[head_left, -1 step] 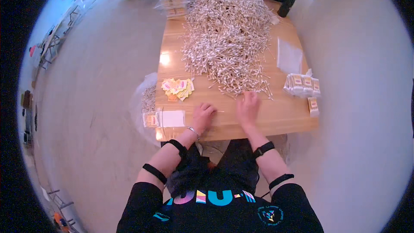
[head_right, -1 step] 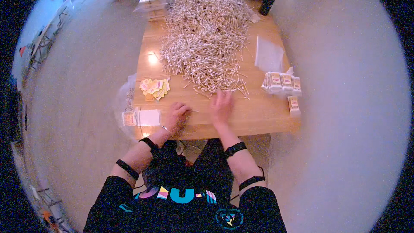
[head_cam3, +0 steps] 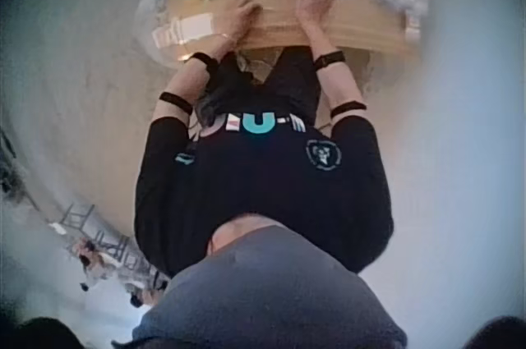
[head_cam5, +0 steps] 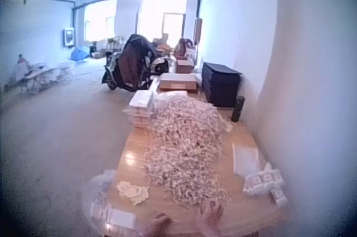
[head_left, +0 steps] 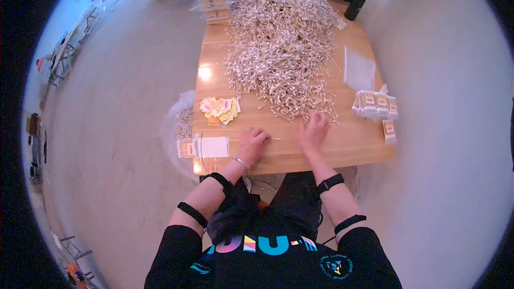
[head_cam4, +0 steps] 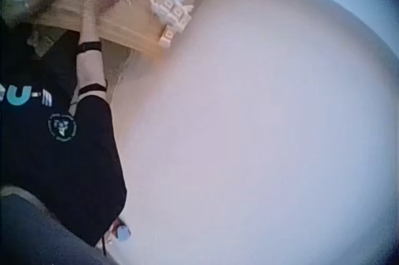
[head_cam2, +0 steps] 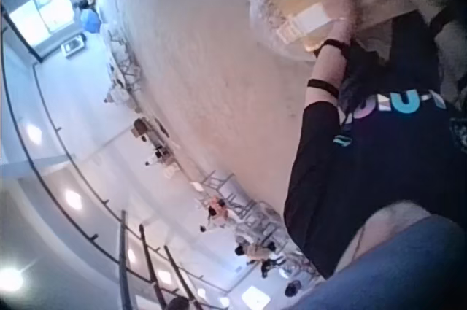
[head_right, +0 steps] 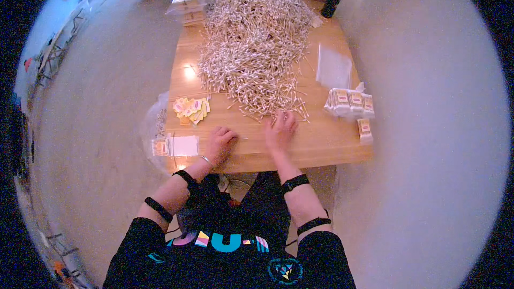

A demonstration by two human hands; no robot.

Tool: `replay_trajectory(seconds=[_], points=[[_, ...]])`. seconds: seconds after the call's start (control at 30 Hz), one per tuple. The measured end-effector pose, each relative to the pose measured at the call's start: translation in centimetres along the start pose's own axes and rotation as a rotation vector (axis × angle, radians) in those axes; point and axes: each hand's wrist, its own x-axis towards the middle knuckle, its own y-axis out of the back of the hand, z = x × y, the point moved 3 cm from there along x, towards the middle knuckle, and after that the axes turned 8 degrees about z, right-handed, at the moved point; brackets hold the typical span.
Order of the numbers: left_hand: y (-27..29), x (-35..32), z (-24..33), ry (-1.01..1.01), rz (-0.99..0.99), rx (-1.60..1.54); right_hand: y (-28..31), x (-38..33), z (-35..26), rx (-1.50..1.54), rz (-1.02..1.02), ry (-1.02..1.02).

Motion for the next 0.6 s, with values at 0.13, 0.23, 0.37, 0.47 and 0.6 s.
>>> replay_trajectory(seconds=[0.13, 0.23, 0.37, 0.47, 0.6], points=[[-1.1, 1.1, 1.7, -0.039, -0.103, -0.02, 0.1, 0.2, 1.0, -0.008, -0.087, 0.015], [-1.5, 3.4, 3.0, 0.011, 0.054, -0.06, -0.8, -0.7, -0.5, 0.073, -0.17, 0.131], [-2.3, 5.7, 1.8, -0.106, 0.035, 0.094, -1.5, -1.4, -1.9, 0.186, -0.154, 0.17], [-2.6, 5.9, 1.1, -0.072, -0.045, 0.068, -1.9, -0.7, -0.1, 0.141, -0.158, 0.199], [-0.6, 4.3, -0.2, -0.04, -0.102, 0.069, -1.1, 0.9, 2.6, 0.067, -0.121, 0.065]])
